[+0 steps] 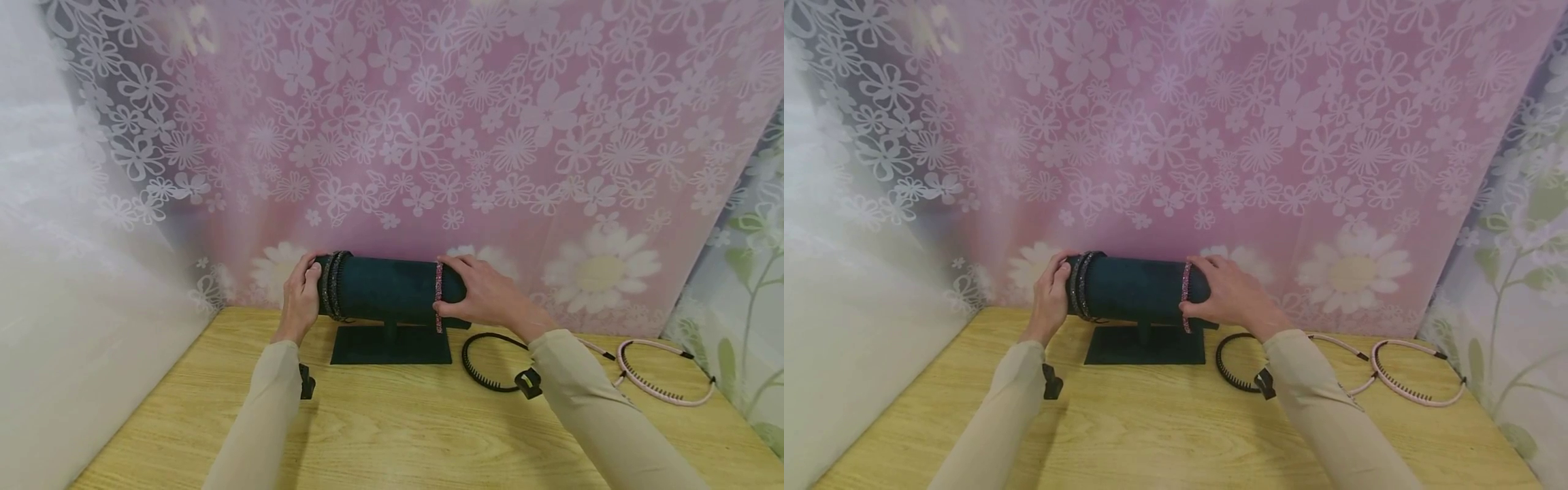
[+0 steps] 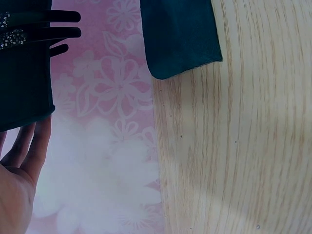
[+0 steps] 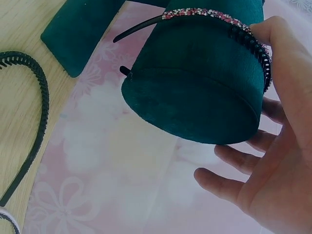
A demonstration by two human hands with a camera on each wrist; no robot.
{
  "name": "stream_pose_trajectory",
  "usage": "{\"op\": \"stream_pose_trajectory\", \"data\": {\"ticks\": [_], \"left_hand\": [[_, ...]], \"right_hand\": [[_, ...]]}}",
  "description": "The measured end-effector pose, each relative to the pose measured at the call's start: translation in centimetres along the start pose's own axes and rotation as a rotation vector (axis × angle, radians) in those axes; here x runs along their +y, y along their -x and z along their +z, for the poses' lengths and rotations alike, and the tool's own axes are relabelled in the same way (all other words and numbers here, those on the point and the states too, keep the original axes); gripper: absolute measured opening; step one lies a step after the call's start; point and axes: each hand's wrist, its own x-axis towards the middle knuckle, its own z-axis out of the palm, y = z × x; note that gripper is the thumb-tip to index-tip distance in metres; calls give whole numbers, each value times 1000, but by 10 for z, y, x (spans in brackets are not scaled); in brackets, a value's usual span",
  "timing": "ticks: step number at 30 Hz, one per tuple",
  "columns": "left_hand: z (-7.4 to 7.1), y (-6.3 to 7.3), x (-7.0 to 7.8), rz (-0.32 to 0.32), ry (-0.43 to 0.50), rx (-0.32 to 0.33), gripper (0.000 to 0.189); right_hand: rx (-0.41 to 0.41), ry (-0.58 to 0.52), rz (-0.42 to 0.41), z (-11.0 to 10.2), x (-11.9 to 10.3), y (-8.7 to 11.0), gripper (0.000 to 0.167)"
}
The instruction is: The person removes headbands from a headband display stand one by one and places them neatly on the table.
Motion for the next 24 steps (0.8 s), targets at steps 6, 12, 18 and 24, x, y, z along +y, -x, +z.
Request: {"op": "stream_pose_trajectory", "data": {"ticks": [6, 12, 18, 24], "left_hand": [[0, -1, 0, 6, 4, 11, 41], [0, 1, -1, -1, 13, 10, 40], [0, 1, 0, 1, 19, 2, 42], [0, 1, -1, -2, 16, -1, 42]], "right_hand": [[9, 4, -5, -2, 3, 3, 91], [9, -7, -11, -2, 6, 6, 92], [24, -15, -20, -2, 8, 8, 91], [32, -16, -26, -2, 11, 9, 90]]}}
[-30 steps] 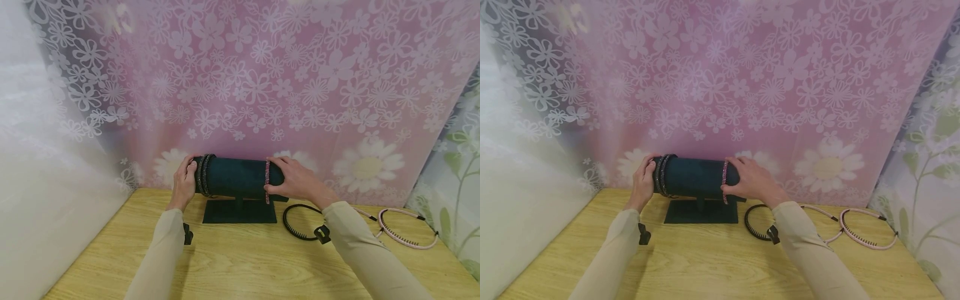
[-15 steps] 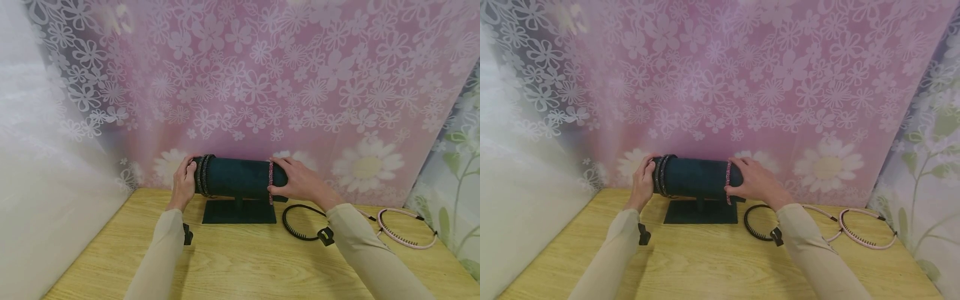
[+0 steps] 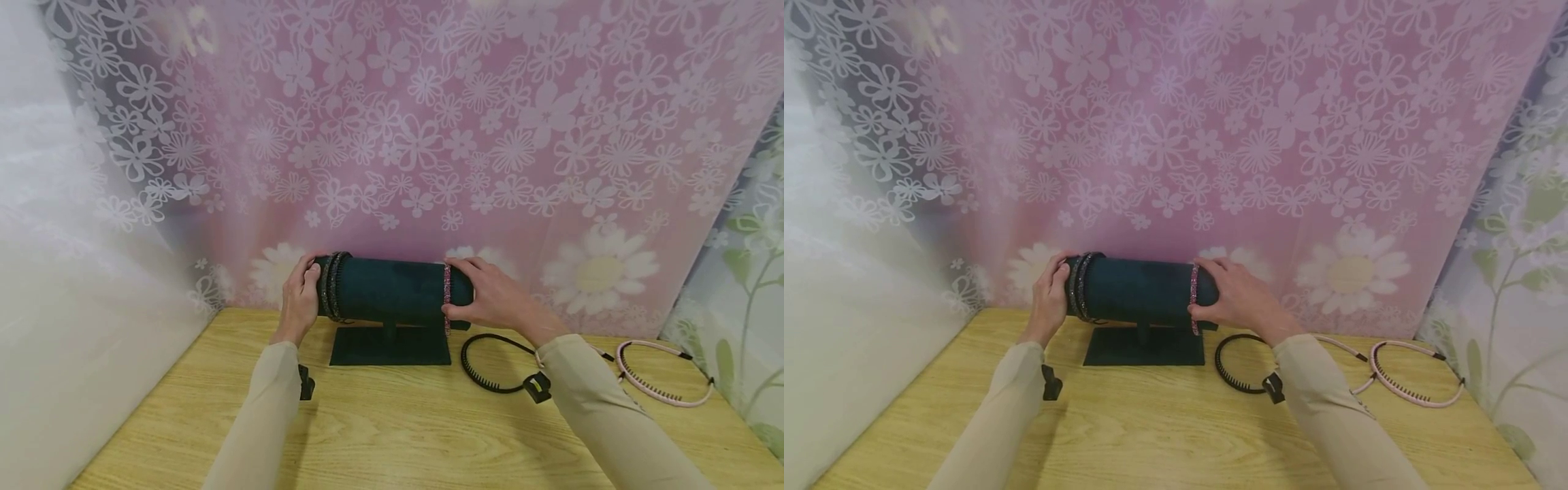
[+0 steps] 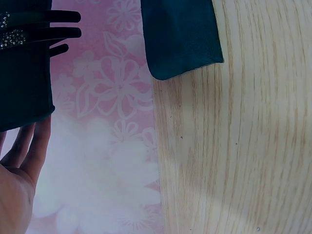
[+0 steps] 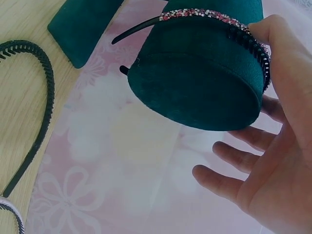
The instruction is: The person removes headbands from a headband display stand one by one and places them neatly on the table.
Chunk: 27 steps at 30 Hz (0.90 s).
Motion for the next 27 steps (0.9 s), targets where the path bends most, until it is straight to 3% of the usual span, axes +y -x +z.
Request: {"op": "stream_pose_trajectory", "data": {"ticks": [27], "left_hand": [[0, -1, -2, 6, 2, 3, 42]], "right_hand": [[5, -14, -31, -1, 5, 4, 88]]}}
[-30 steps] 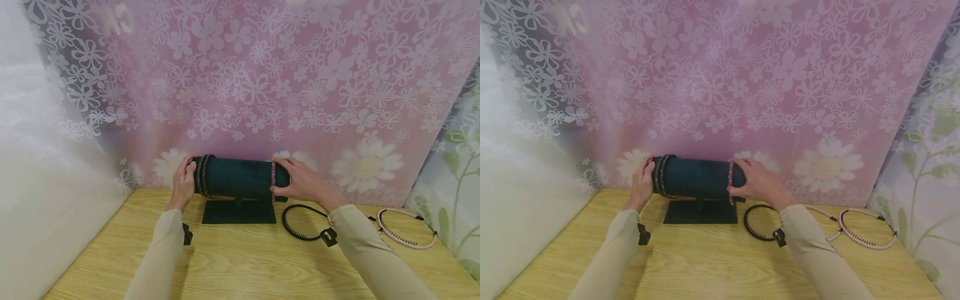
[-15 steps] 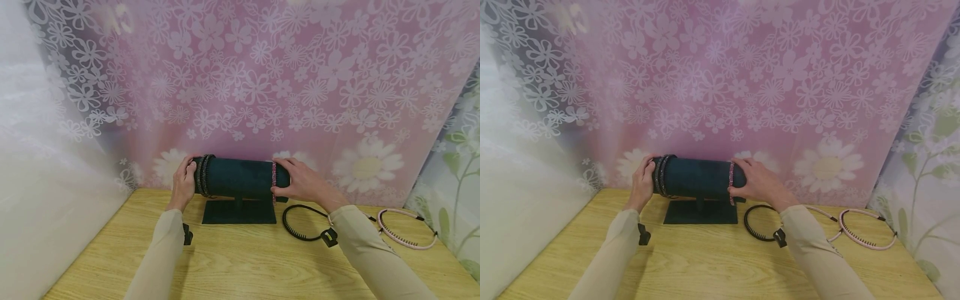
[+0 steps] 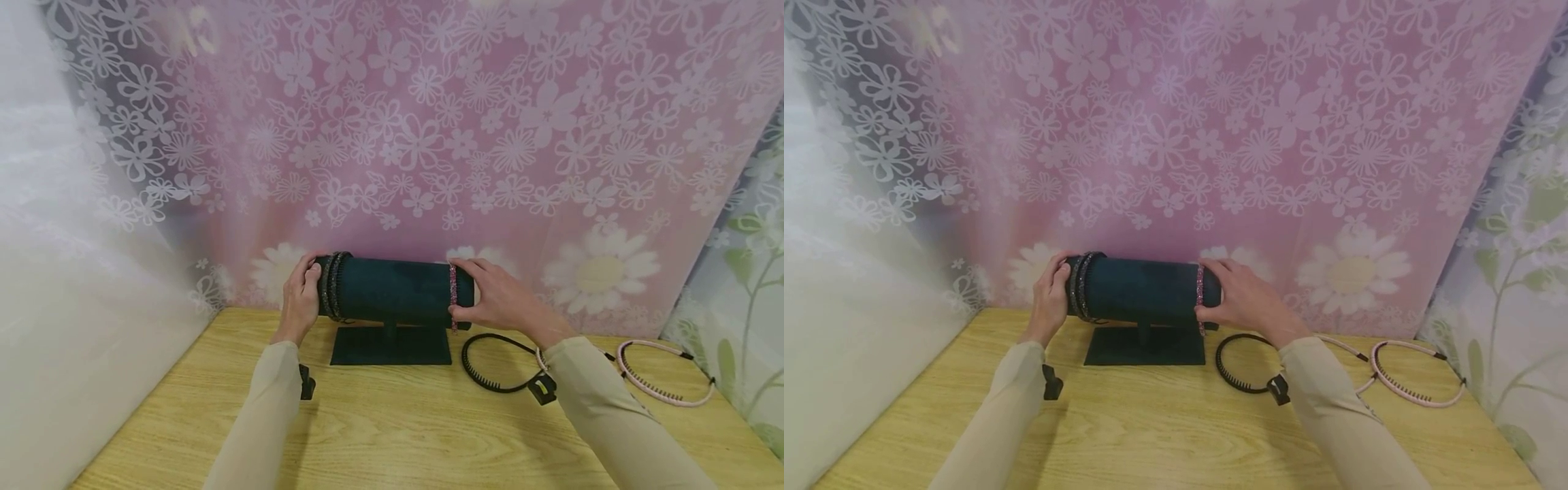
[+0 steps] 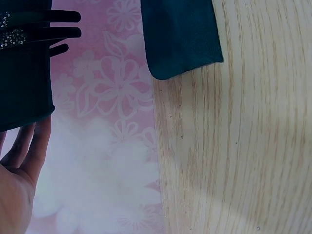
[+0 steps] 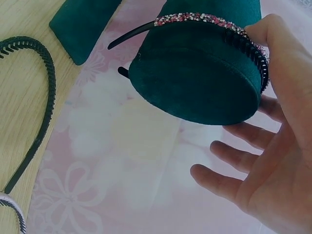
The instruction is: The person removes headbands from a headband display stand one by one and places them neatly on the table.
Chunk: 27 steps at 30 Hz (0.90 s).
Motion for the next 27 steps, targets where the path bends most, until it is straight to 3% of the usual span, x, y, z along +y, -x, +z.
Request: {"op": "stream_pose_trajectory", "data": {"ticks": [27], "left_hand": [[0, 1, 1, -10, -5, -5, 42]], "right_hand": [[21, -82, 15, 4, 7, 5, 85]]}}
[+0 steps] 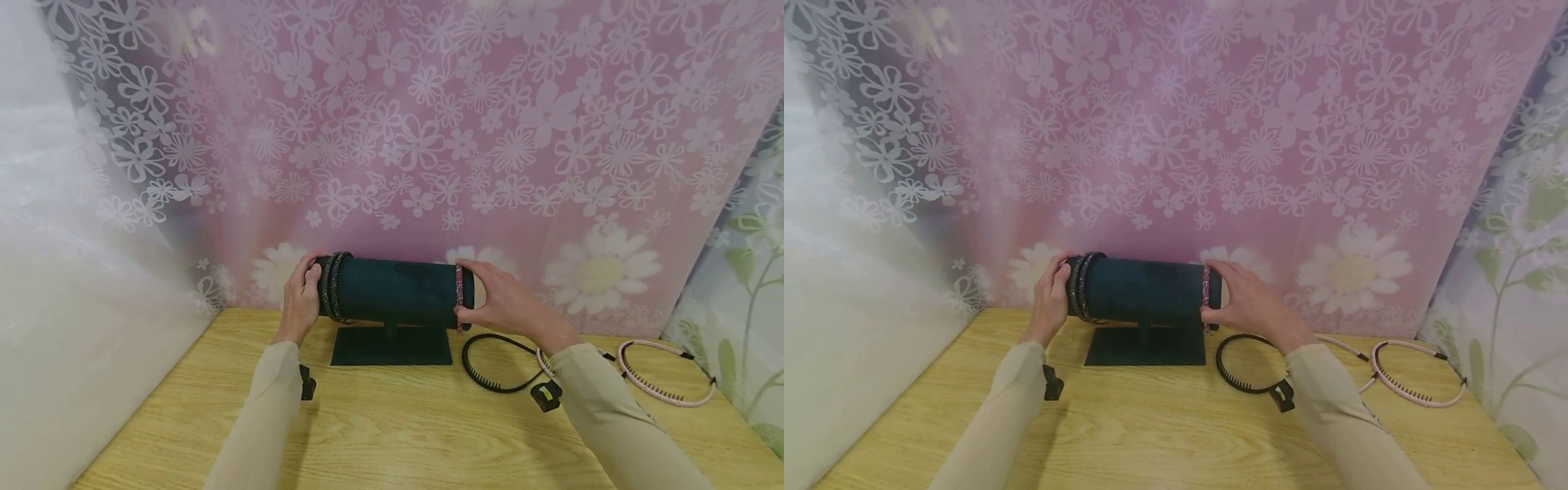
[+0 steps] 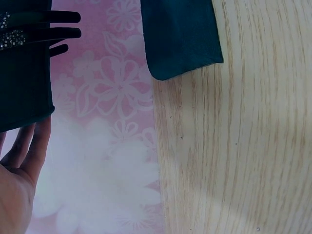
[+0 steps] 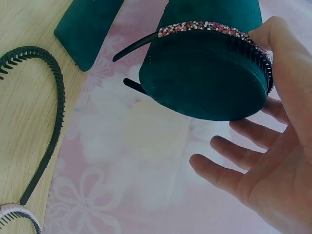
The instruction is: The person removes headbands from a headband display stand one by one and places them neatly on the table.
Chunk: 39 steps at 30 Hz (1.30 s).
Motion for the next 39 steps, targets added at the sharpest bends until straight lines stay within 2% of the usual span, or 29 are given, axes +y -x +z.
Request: {"op": "stream_pose_trajectory", "data": {"ticks": [10, 17, 22, 28, 39], "left_hand": [[0, 0, 0, 2, 10, 14, 41], [1, 0, -1, -8, -5, 15, 42], [1, 0, -2, -11, -6, 8, 43], [-1, 0, -1, -5, -8, 10, 43], [1, -1, -3, -2, -3, 18, 43]], "right_hand": [[6, -50, 11, 2, 2, 2, 84], [-4, -189, 46, 6, 3, 6, 87], [10, -220, 54, 9, 4, 8, 87], [65, -273, 57, 18, 8, 12, 84], [214, -360, 76, 29, 8, 27, 70]]}}
